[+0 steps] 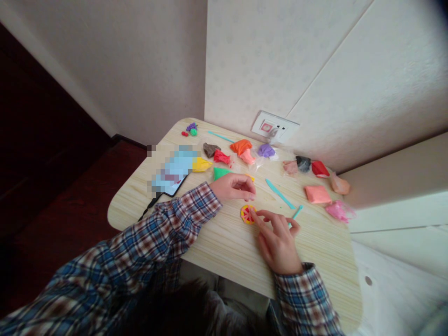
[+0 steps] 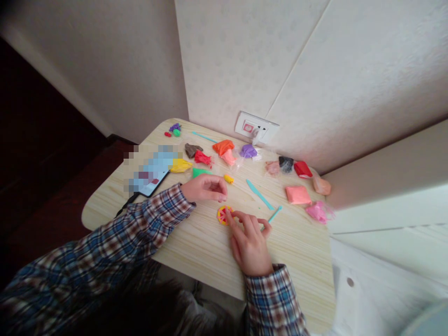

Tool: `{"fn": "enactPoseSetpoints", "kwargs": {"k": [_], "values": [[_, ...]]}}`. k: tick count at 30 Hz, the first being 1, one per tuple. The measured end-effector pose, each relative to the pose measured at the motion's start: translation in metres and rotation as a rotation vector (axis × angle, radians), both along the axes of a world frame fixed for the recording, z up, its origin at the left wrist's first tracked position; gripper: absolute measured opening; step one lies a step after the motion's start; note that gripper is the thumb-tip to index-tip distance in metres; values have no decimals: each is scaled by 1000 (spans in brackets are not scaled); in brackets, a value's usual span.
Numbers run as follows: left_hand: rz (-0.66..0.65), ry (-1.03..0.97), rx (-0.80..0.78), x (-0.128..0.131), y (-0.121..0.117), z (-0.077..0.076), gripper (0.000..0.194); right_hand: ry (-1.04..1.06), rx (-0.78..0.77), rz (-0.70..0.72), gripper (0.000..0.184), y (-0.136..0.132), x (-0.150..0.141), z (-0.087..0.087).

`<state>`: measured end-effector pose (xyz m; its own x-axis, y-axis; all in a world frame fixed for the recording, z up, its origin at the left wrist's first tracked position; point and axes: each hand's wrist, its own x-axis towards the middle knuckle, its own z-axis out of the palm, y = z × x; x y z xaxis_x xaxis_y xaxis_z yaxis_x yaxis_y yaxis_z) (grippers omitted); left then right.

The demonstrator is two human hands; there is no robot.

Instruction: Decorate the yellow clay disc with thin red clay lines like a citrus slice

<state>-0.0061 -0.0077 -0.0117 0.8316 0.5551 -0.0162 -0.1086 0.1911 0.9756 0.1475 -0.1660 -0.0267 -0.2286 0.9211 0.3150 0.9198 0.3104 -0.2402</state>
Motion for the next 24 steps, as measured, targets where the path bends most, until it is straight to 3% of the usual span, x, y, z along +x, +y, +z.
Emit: {"fn": "enactPoseSetpoints", "kwargs": {"k": [24], "values": [[8,-9,28,0,0,-2,25,45,49,-5,48,-3,7,-2]]}}
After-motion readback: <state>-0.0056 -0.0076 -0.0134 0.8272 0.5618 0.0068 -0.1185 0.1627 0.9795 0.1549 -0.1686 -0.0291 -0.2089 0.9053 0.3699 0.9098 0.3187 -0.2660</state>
